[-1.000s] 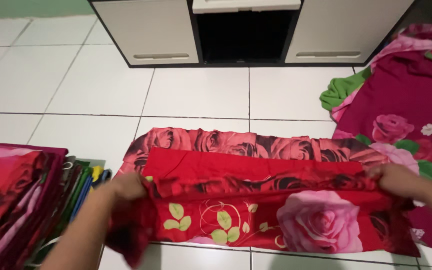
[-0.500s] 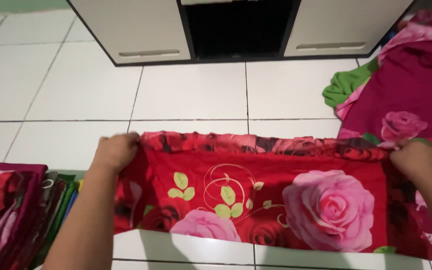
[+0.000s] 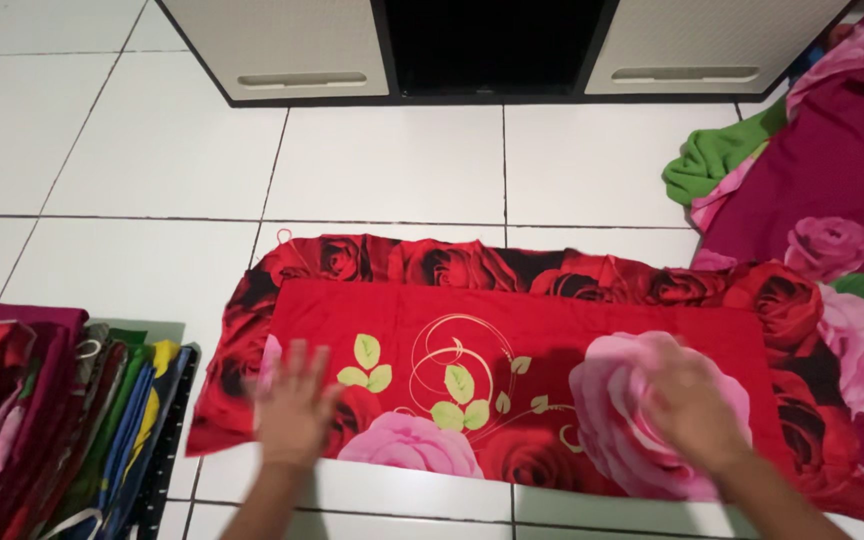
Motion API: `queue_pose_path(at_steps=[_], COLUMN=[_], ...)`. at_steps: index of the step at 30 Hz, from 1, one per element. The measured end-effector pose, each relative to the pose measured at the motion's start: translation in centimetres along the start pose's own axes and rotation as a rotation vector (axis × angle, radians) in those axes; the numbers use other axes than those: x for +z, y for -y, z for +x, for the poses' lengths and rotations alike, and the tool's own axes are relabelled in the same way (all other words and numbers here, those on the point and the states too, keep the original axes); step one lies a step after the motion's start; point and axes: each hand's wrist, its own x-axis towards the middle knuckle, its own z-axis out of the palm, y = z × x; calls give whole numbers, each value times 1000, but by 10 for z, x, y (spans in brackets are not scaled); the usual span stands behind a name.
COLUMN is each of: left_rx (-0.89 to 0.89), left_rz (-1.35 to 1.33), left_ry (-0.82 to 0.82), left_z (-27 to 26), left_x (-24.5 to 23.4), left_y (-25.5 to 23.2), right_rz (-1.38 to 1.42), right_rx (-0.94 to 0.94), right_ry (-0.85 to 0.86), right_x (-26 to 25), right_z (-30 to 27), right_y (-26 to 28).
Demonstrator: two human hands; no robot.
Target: The person folds several pieces of floral-patterned fabric and a green t-shirt on a tiled floor. Each item is unfolded, smoothed, folded into a compact rectangle, and stacked on a growing pile to the left.
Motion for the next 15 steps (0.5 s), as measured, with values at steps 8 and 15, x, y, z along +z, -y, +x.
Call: queue_pose_path(at_steps=[8, 15], left_rx=[-325, 264], left_rz=[185, -636], left_ry=[34, 289], left_z=[9, 24], left_x=[9, -4], left_y=[35, -188], right_rz=[-286, -62], right_rx=[719, 1024], right_ry=[-80, 23], right_x=[2, 16], right_z=[-52, -96], right_y=[-82, -153])
